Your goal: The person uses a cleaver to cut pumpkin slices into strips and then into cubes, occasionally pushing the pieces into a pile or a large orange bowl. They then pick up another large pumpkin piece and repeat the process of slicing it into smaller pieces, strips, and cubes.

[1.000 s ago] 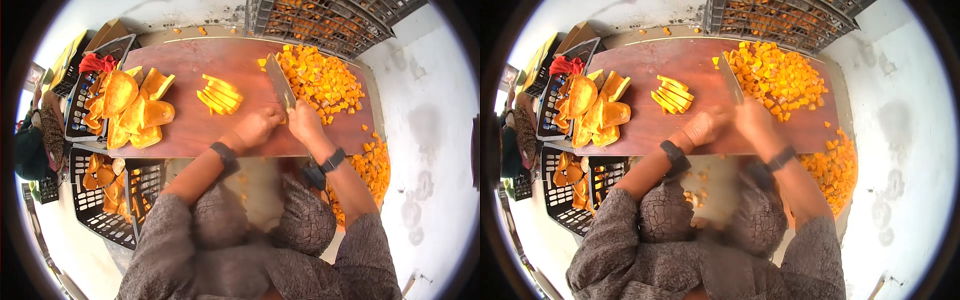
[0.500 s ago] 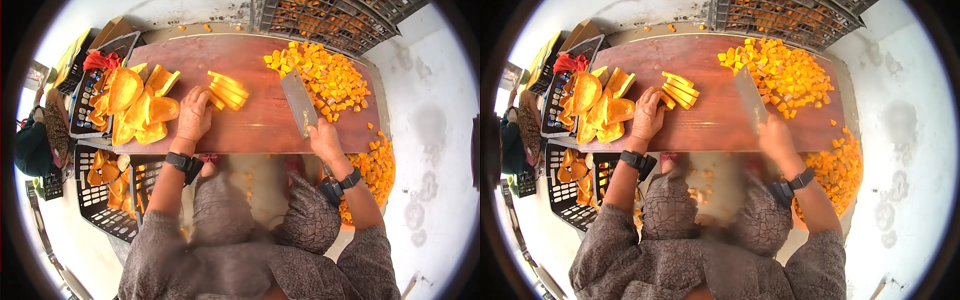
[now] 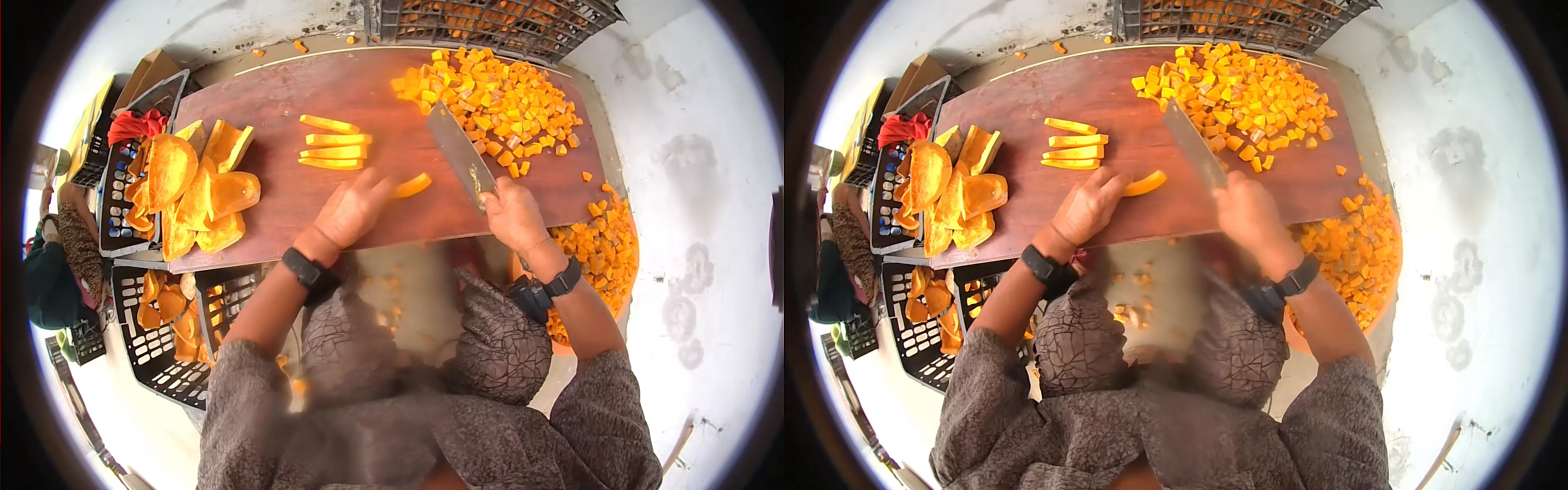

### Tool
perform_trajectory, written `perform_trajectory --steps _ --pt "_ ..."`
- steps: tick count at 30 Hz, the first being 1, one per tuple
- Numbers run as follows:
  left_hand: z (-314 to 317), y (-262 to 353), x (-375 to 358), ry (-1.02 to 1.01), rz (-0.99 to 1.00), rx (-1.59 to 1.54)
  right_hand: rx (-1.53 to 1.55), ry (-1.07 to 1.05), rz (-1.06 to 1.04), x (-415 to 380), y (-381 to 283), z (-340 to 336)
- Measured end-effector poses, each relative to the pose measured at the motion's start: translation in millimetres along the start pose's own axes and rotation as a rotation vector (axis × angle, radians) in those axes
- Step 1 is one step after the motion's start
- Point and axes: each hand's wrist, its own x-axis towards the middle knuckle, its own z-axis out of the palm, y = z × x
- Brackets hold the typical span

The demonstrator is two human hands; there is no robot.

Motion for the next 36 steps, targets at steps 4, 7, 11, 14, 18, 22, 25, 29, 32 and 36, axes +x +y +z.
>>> perform_trajectory --steps 4,7,11,14,18,22,25,29,32,36 --pt "23.5 7.2 32.1 0.029 0.075 0.058 0.012 0.015 -0.001 -6.6 -8.7 -10.0" --pt "36.5 16.0 38.1 0.006 0.072 0.014 -0.014 -0.012 0.001 -11.0 -21.9 -24.9" --pt "45.2 16.8 41.9 -0.015 0.027 -0.007 -0.080 -0.037 -0.052 -11.0 -20.9 -22.0" --pt "50.4 10.5 44.5 0.127 0.077 -0.116 -0.082 -0.045 -0.131 -1.1 -13.3 -1.0" --pt "55.2 8.7 44.8 0.107 0.082 -0.130 -0.167 -0.005 -0.124 37.8 -22.2 26.7" --pt "43.4 13.6 39.7 0.086 0.033 -0.246 -0.131 0.047 -0.048 45.4 -26.0 19.7" --pt "39.8 16.2 37.1 0.010 -0.039 -0.213 -0.068 0.094 -0.122 21.8 -25.9 3.2" --pt "47.7 12.5 40.7 0.053 -0.053 -0.234 -0.109 -0.050 -0.026 -0.7 -35.0 -17.8" --pt "49.6 8.4 38.2 0.048 -0.050 -0.243 -0.150 -0.114 -0.067 1.6 -25.0 -0.3" --pt "49.7 9.4 37.8 0.066 0.006 -0.234 -0.143 -0.041 -0.004 42.9 -29.9 17.6"
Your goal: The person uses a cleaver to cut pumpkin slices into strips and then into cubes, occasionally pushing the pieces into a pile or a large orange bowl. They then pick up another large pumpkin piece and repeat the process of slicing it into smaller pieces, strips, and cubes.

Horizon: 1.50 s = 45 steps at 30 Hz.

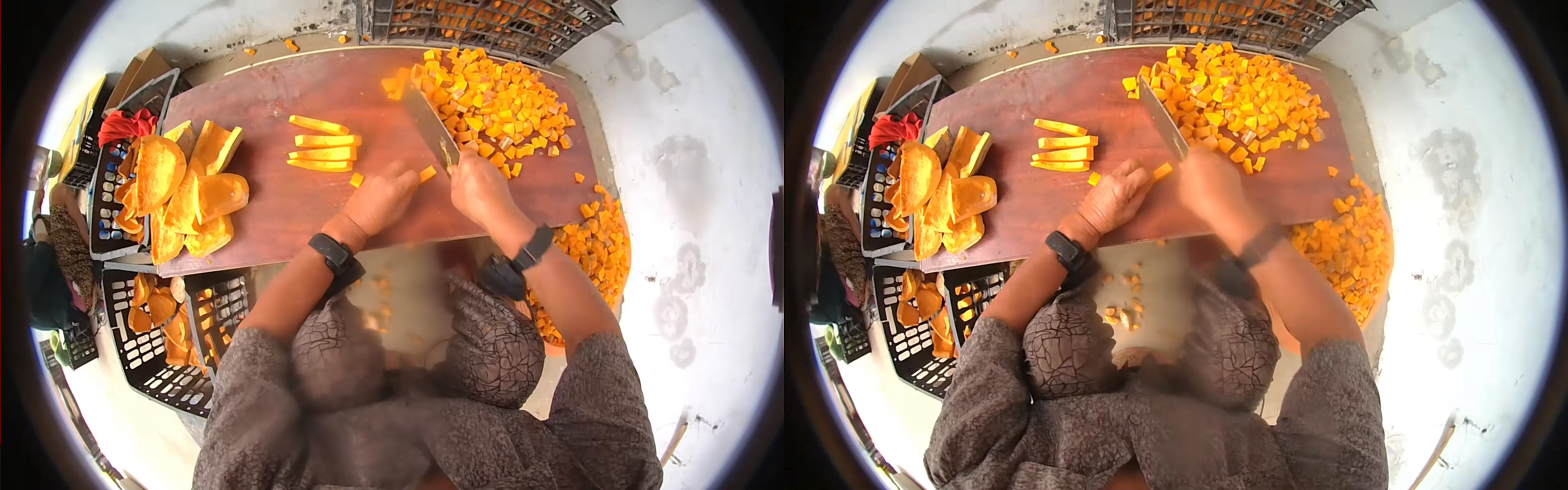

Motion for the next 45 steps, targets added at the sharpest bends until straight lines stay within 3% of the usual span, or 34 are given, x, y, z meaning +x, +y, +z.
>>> perform_trajectory --steps 4,11,13,20,25,31,33,38,40,43,45 --pt "-3.3 0.6 1.1 0.085 0.057 0.033 0.030 0.094 0.038 4.4 0.1 -0.3" --pt "-3.9 3.7 3.6 0.017 -0.031 0.016 0.008 -0.036 -0.027 -45.0 0.0 -24.7" --pt "-5.0 4.4 2.3 0.013 -0.014 -0.014 0.024 -0.021 -0.177 -44.4 8.8 -9.8" --pt "-4.9 1.8 2.1 0.091 0.092 0.051 0.027 0.120 0.008 7.3 -5.2 2.2" --pt "-5.1 5.3 2.4 -0.039 -0.062 0.036 0.140 0.021 -0.024 -36.8 -7.5 -25.5" --pt "-1.1 -1.9 2.2 0.056 0.067 -0.049 0.047 -0.107 -0.003 -33.7 -1.9 7.2" --pt "-1.3 -2.8 0.1 0.041 0.069 -0.061 0.067 0.057 -0.096 -3.4 -0.1 16.4" --pt "-3.5 -2.3 1.8 0.085 0.071 -0.035 0.056 0.156 0.013 13.6 -19.5 14.4" --pt "-6.5 1.0 2.3 0.015 -0.025 -0.069 0.101 0.184 -0.095 5.4 -16.9 7.8" --pt "-4.9 2.1 3.3 0.140 0.046 -0.111 0.107 0.098 -0.096 -14.8 -18.4 -7.7" --pt "-8.0 4.9 2.1 0.097 0.026 -0.077 0.118 0.041 -0.063 -33.2 -27.3 -19.7"
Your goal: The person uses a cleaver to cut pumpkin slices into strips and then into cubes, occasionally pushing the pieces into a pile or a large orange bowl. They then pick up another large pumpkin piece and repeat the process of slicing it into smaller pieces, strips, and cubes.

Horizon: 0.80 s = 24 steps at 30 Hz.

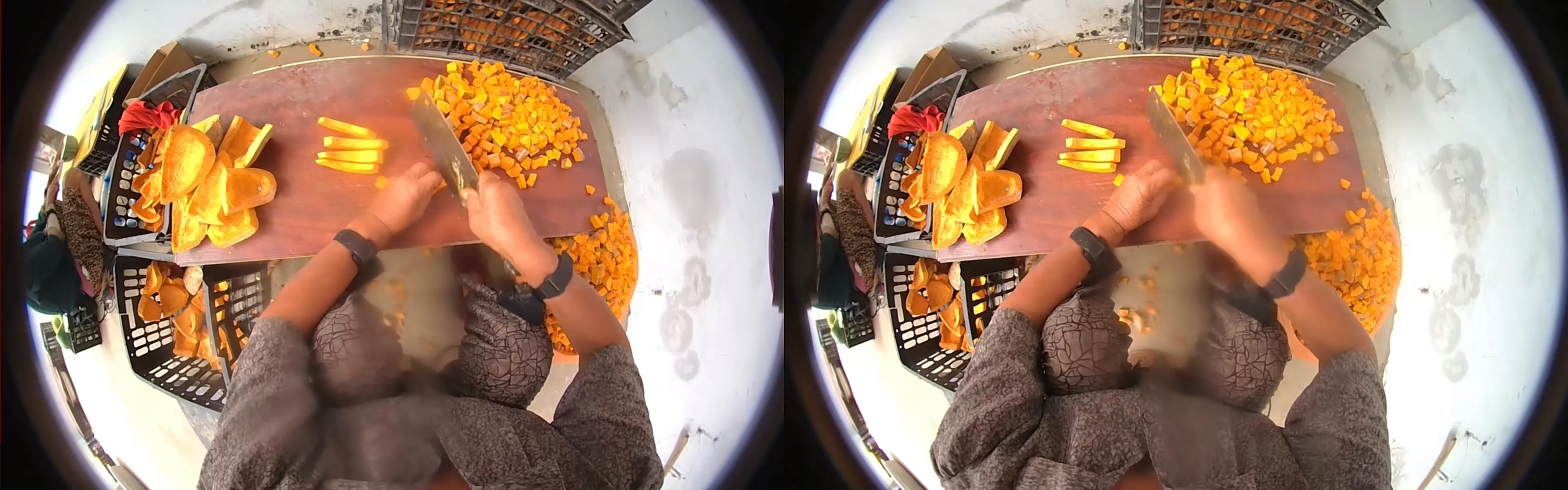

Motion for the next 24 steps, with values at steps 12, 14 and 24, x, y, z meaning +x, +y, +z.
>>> perform_trajectory --steps 12,14,24 --pt "-23.2 -2.1 0.7 -0.036 0.115 0.075 -0.023 0.124 -0.001 54.5 8.6 41.2" --pt "-45.1 4.0 -11.4 -0.059 0.151 0.087 0.042 0.129 -0.009 44.7 9.5 34.3" --pt "-100.5 -39.3 -69.9 0.308 -0.338 0.542 0.041 -0.152 0.044 -3.3 37.3 24.2"
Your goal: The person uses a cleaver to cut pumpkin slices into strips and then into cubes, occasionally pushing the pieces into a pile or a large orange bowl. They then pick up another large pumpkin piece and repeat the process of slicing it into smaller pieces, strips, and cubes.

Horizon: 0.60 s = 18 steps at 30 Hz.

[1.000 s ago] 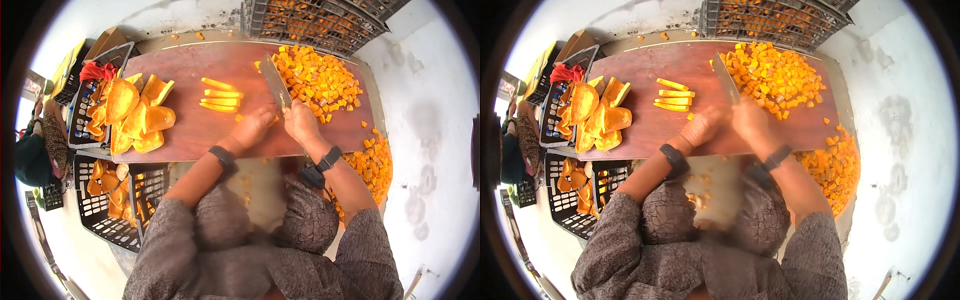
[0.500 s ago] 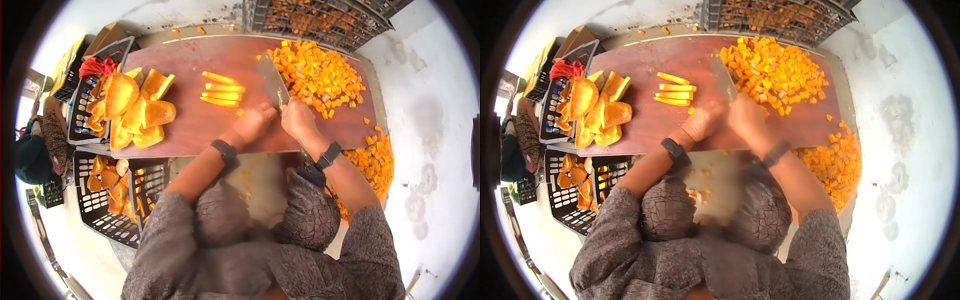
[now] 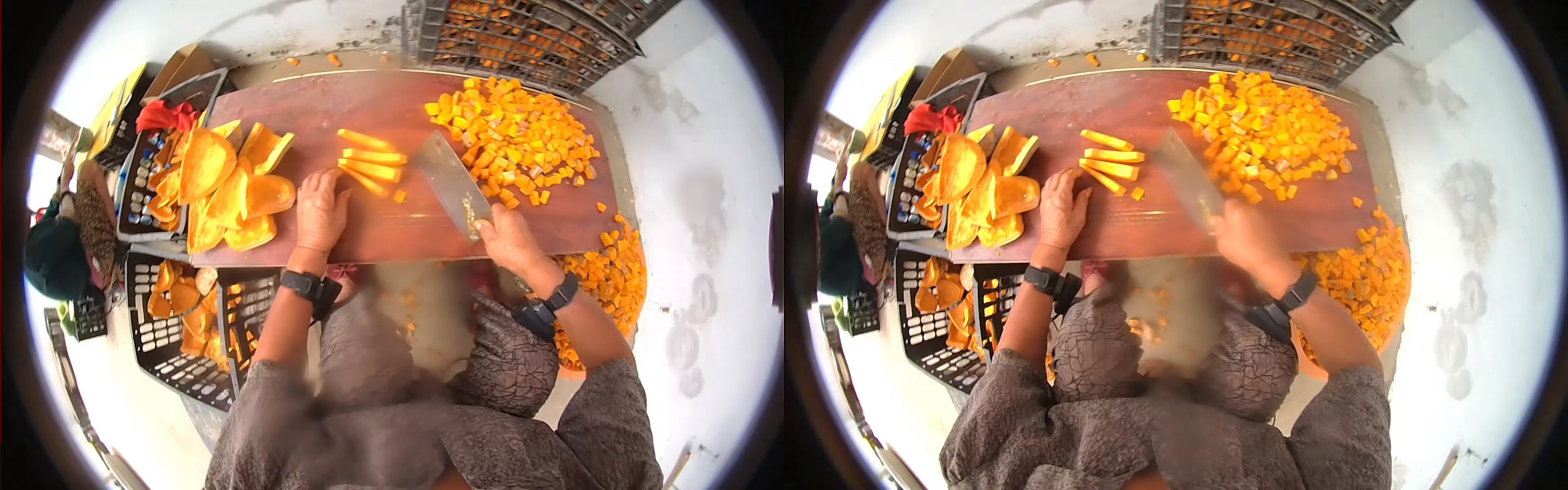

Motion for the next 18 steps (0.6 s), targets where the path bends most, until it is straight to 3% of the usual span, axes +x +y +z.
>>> perform_trajectory --steps 3,5,9,13,18 --pt "3.3 0.1 -2.9 -0.093 -0.049 0.012 0.040 0.046 0.082 3.7 7.7 -3.3" --pt "-1.5 4.8 -1.4 -0.014 0.047 -0.034 0.050 0.092 0.069 7.6 14.2 -3.8" --pt "0.5 3.9 2.9 -0.055 0.155 -0.018 0.110 0.114 0.071 7.1 13.8 -4.7" --pt "-2.6 7.6 7.9 -0.109 0.149 -0.041 0.135 0.112 0.059 5.0 12.2 -5.0" --pt "-2.1 12.9 5.0 -0.159 0.125 -0.032 -0.047 0.102 0.058 3.0 4.0 -15.8"
